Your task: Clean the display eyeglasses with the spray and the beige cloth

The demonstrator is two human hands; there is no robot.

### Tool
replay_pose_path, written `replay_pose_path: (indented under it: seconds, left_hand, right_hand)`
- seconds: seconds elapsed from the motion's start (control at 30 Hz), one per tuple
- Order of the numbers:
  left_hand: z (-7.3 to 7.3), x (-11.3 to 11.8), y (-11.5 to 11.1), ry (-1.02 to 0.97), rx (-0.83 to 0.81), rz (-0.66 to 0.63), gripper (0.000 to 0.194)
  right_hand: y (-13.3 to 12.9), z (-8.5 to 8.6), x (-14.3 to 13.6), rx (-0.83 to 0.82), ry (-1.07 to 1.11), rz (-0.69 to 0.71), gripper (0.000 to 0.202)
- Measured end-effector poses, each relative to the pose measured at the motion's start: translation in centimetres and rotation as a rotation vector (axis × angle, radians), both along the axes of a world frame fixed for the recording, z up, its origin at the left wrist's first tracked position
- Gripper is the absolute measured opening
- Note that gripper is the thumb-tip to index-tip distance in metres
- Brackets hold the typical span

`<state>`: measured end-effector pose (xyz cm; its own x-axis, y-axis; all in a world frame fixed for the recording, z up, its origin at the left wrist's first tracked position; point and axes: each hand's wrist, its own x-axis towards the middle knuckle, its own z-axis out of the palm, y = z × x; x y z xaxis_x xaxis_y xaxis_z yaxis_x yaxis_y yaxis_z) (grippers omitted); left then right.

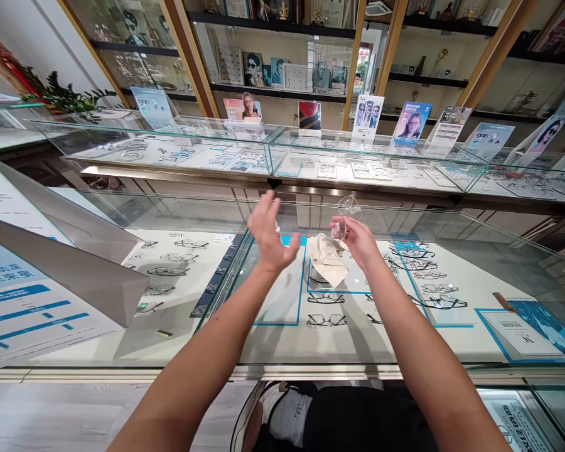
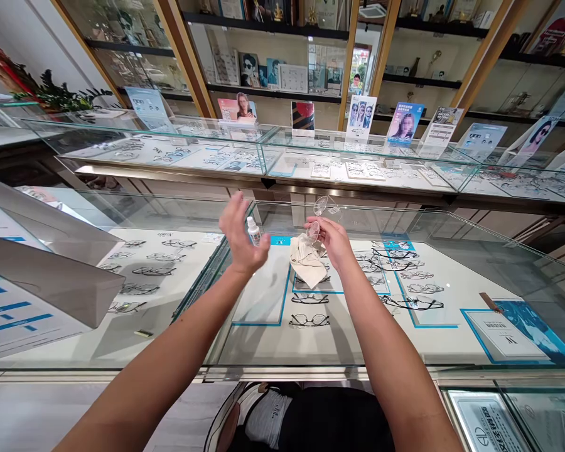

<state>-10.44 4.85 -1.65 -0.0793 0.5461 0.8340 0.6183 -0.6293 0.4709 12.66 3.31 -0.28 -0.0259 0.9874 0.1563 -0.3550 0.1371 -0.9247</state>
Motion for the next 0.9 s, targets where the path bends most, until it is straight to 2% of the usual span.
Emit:
replay_pose_path:
  seconds: [0.07, 0.17, 0.3, 0.37, 0.43, 0.67, 0.8, 0.9]
  left_hand:
    - [-0.3, 1.7, -0.9, 0.208, -0.078, -0.137, 0.078]
    - [-1.9, 3.6, -1.0, 0.473, -0.266, -0.304, 0.073]
    - [-4.4, 4.0, 0.6, 0.603, -0.487, -0.498, 0.056]
    - [-4.8, 3.7, 1.2, 0.568, -0.529, -0.564, 0.040]
    - [-4.6, 3.5, 1.5, 0.471, -0.550, -0.548, 0.034]
    - [-3.0, 2.8, 1.0, 0.062, -0.525, -0.349, 0.035]
    - [-2.4, 2.3, 0.9, -0.145, -0.528, -0.354, 0.040]
    - [-2.2, 2.2, 1.0, -0.212, -0.551, -0.368, 0.040]
  right_hand:
    - [0.1, 0.1, 0.3, 0.005, 0.008, -0.018, 0.033]
    - [0.3, 0.1, 0.6, 0.009, 0.020, -0.025, 0.032]
    - [0.5, -0.1, 0.6, 0.010, 0.026, -0.024, 0.032]
    - [0.7, -0.3, 0.6, 0.006, 0.016, -0.022, 0.034]
    - [0.8, -0.4, 0.6, 0.002, 0.011, -0.019, 0.036]
    - [0.7, -0.4, 0.5, 0.005, 0.018, -0.012, 0.034]
    - [0.9, -0.5, 0.5, -0.015, 0.013, 0.002, 0.037]
    - [1.0, -0.6, 0.5, -0.018, 0.004, 0.012, 0.038]
